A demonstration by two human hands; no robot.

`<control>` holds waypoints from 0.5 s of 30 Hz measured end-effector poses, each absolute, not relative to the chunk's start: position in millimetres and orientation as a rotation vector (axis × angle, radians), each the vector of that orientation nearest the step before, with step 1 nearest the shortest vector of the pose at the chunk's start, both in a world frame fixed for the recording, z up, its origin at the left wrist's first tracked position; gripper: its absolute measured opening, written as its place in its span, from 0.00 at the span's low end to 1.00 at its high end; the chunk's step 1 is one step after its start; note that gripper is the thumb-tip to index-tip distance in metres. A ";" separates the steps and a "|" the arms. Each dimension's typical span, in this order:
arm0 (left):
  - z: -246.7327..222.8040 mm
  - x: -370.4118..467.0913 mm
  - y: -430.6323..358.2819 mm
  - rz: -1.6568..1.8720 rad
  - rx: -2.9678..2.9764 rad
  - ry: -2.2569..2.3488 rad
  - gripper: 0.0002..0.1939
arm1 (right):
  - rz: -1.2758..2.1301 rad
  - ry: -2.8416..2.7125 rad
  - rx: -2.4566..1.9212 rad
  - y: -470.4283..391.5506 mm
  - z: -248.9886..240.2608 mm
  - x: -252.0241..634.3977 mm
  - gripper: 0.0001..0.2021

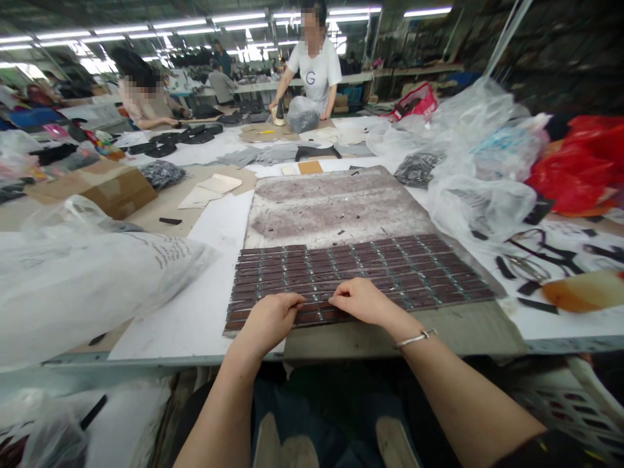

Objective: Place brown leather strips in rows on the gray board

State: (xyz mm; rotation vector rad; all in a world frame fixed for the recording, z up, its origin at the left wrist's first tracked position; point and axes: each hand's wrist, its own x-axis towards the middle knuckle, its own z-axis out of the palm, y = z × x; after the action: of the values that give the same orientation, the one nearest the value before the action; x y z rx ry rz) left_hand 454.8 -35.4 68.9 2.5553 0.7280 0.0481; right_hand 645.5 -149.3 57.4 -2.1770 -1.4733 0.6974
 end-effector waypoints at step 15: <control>58.0 465.1 -49.4 -0.081 2.658 0.599 0.26 | 0.645 -1.522 -2.228 -149.2 53.7 645.8 0.12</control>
State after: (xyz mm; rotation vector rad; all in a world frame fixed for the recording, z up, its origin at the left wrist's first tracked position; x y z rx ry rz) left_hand 465.1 -49.4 58.0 2.6577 0.5992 -0.0808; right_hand 645.8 -149.2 53.7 -2.2284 -1.5217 0.6451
